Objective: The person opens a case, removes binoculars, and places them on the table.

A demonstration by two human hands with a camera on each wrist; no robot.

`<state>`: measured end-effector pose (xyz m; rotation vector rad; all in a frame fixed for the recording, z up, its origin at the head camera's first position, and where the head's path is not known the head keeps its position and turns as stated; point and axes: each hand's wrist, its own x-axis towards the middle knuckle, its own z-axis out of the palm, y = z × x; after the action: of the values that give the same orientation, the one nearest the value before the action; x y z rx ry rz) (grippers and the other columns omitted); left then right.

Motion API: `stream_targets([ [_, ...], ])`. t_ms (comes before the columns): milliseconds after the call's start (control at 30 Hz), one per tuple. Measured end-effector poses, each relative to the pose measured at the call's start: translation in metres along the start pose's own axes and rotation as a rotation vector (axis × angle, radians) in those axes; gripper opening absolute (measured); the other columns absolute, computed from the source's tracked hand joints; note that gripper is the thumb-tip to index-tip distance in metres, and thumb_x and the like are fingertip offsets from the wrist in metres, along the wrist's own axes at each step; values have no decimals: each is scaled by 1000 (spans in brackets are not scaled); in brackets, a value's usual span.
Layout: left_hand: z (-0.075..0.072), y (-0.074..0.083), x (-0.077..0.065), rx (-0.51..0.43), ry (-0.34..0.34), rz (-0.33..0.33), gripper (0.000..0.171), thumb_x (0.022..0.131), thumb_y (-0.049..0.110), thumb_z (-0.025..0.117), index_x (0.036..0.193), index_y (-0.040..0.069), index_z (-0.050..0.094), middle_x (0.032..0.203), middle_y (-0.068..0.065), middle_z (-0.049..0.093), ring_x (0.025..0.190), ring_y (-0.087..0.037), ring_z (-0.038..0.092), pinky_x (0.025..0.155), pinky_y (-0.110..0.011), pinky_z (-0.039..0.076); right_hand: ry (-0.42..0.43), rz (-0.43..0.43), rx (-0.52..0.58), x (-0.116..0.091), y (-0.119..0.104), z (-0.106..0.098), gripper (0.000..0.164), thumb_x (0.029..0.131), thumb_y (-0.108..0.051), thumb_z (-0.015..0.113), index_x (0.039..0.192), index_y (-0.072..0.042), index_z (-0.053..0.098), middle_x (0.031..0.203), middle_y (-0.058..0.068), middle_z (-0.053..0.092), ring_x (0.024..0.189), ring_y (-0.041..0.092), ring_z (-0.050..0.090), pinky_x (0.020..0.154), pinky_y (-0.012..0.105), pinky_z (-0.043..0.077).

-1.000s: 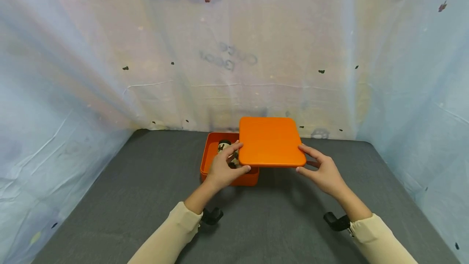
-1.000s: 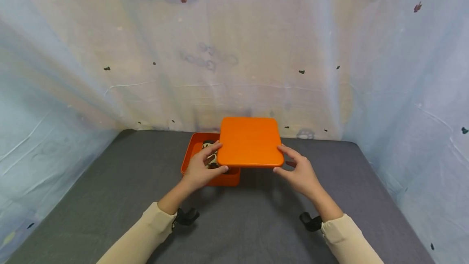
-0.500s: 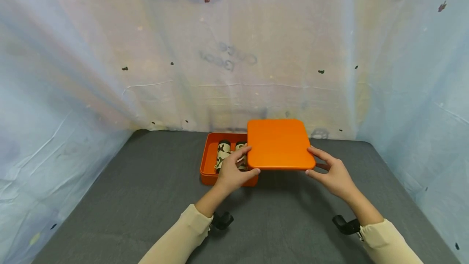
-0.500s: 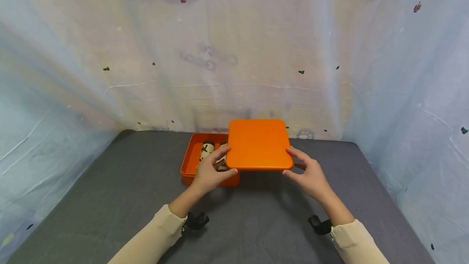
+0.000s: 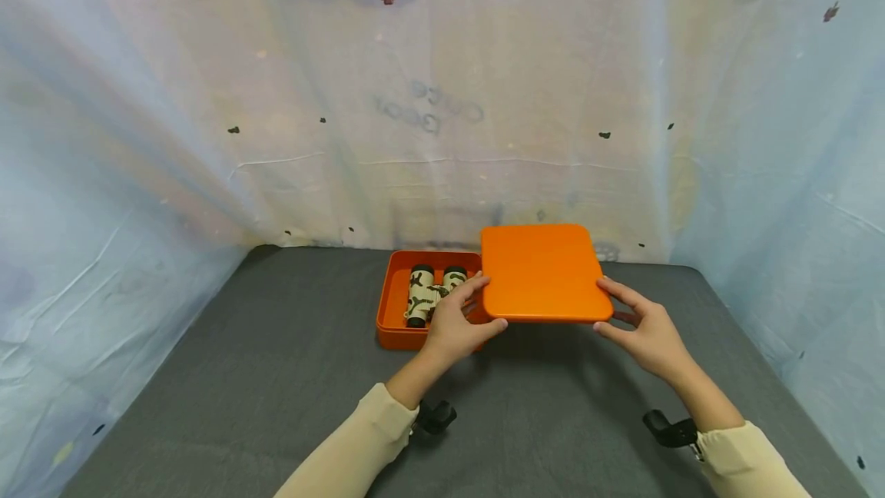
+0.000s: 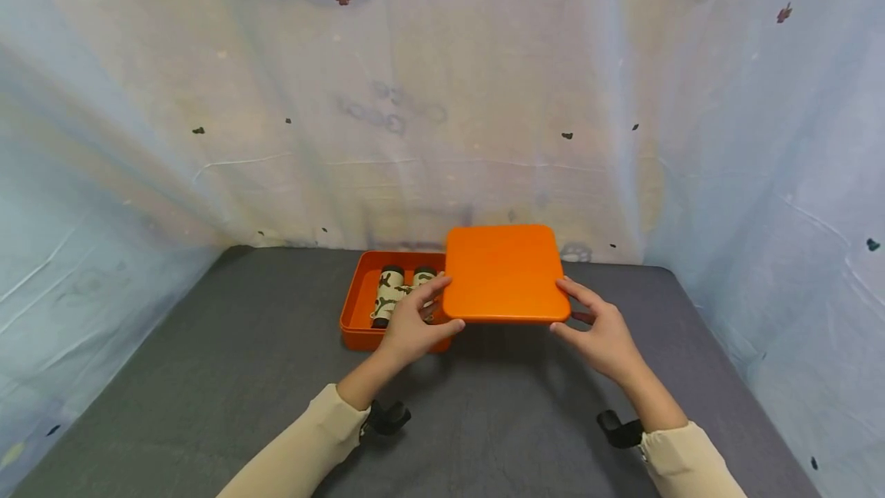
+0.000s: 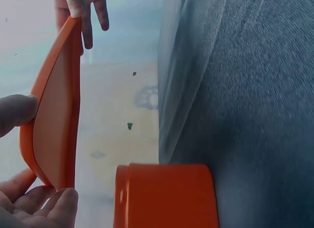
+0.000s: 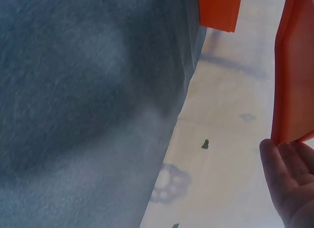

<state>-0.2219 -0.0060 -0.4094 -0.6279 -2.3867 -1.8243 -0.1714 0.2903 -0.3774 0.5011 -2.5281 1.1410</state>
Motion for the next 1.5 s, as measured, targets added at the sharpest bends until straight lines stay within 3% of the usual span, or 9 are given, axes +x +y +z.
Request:
stream_targets([
  [233,11,3,1,35,-5,22,69,77,22,81,139,15,52,151,0,43,137,-19,43,105,-36,45,1,8,-10,-6,4,-7,66,81,-3,75,141,-1,48,140,29,47,115,-24,36,81,2,45],
  [567,24,2,2,22,-33,-24,70,76,18,81,140,14,51,153,2,39,137,-18,44,104,-32,45,-9,7,-31,-11,12,-13,67,80,-2,75,141,0,47,139,31,47,114,-25,35,79,1,45],
  [767,30,0,4,45,-41,-15,69,77,20,81,139,13,52,152,-2,40,136,-20,46,103,-31,46,-21,15,-30,-14,19,-15,67,80,-2,75,141,1,46,138,32,47,114,-25,36,79,1,45],
  [1000,42,-6,5,82,-53,-38,66,79,25,79,139,14,53,151,-2,42,135,-20,47,103,-30,47,-42,59,-45,-19,33,-19,68,81,-4,75,142,0,45,139,30,47,113,-26,34,79,1,44],
  [1233,58,-11,9,110,-56,-45,65,80,20,78,139,9,52,151,-5,43,133,-19,49,102,-26,47,-47,108,-59,-21,44,-21,69,81,-5,75,143,1,44,140,31,45,110,-27,33,77,2,46],
  [1500,70,-16,10,165,-64,-71,65,81,21,77,140,8,51,151,-9,42,130,-22,51,100,-30,49,-74,143,-60,-21,52,-23,70,81,-6,75,142,2,44,140,32,45,107,-28,33,76,6,50],
])
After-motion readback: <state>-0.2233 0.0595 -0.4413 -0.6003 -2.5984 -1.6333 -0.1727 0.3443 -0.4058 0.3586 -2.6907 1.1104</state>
